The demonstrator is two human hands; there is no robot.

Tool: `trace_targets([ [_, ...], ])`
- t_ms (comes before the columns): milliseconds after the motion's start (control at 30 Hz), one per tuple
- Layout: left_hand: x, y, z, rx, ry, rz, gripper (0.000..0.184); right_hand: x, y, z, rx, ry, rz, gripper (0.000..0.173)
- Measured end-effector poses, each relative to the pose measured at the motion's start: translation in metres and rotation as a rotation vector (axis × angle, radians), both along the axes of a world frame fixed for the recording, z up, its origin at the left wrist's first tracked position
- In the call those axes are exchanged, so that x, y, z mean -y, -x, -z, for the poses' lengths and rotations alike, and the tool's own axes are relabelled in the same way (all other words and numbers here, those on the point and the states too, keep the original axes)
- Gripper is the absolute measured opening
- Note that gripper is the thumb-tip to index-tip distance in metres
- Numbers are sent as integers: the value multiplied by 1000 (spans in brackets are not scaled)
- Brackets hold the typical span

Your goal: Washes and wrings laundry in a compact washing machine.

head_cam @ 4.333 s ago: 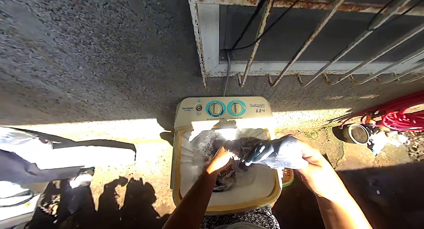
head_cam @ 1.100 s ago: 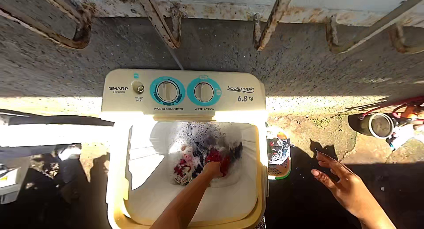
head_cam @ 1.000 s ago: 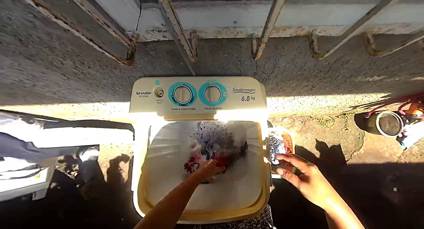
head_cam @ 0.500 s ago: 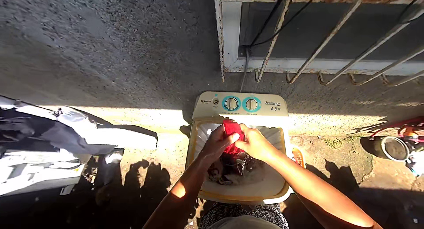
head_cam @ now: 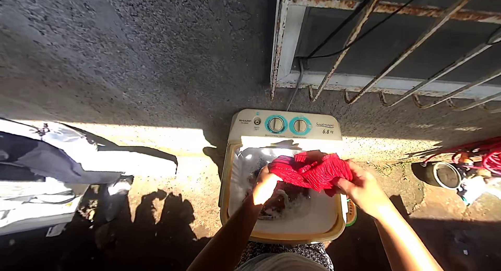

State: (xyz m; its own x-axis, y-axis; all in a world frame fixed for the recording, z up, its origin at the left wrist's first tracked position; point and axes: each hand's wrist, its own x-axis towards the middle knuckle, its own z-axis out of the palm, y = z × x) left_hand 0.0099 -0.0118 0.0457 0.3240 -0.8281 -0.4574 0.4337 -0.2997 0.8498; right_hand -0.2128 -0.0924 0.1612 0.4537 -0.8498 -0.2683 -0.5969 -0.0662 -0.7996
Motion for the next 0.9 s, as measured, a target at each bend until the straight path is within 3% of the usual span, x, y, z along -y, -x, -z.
trace_targets([
  [67, -2, 0, -15, -9, -17, 34, 61, 2, 6, 44, -116, -230, -11, 51],
  [100, -2, 4, -22, -12, -1, 76, 64, 0, 3, 66, -149, -295, -12, 73],
  [167, -3, 18, -32, -24, 29, 154, 66, -8, -9, 107, -173, -299, -62, 118],
  [200, -3, 24, -38, -36, 32, 172, 67, -13, -17, 127, -150, -246, -91, 128],
  [233, -4, 28, -45, -41, 29, 179, 68, -19, -26, 146, -119, -178, -99, 127],
  [300, -5, 30, -62, -45, 31, 161, 65, -33, -47, 166, 38, -149, 13, 106],
  [433, -6, 13, -92, -26, 59, 111, 58, -49, -83, 134, 421, -159, 343, 45],
  [500, -7, 1, -104, 16, 53, 76, 46, -43, -89, 121, 556, -123, 361, 36],
  [567, -5, -8, -100, -103, 83, -15, 42, -36, -92, 111, 667, -125, 386, 33],
  [667, -3, -24, -61, -101, 75, 30, 58, -26, -97, 89, 776, -165, 451, 28],
  [767, -1, -24, 23, 40, 2, 305, 68, -24, -97, 77, 783, -203, 434, 32],
  [833, 2, -8, 80, 180, -90, 569, 57, -25, -96, 77, 783, -257, 455, 32],
  [900, 1, 5, 127, 333, -96, 677, 40, -26, -93, 77, 770, -245, 468, 28],
])
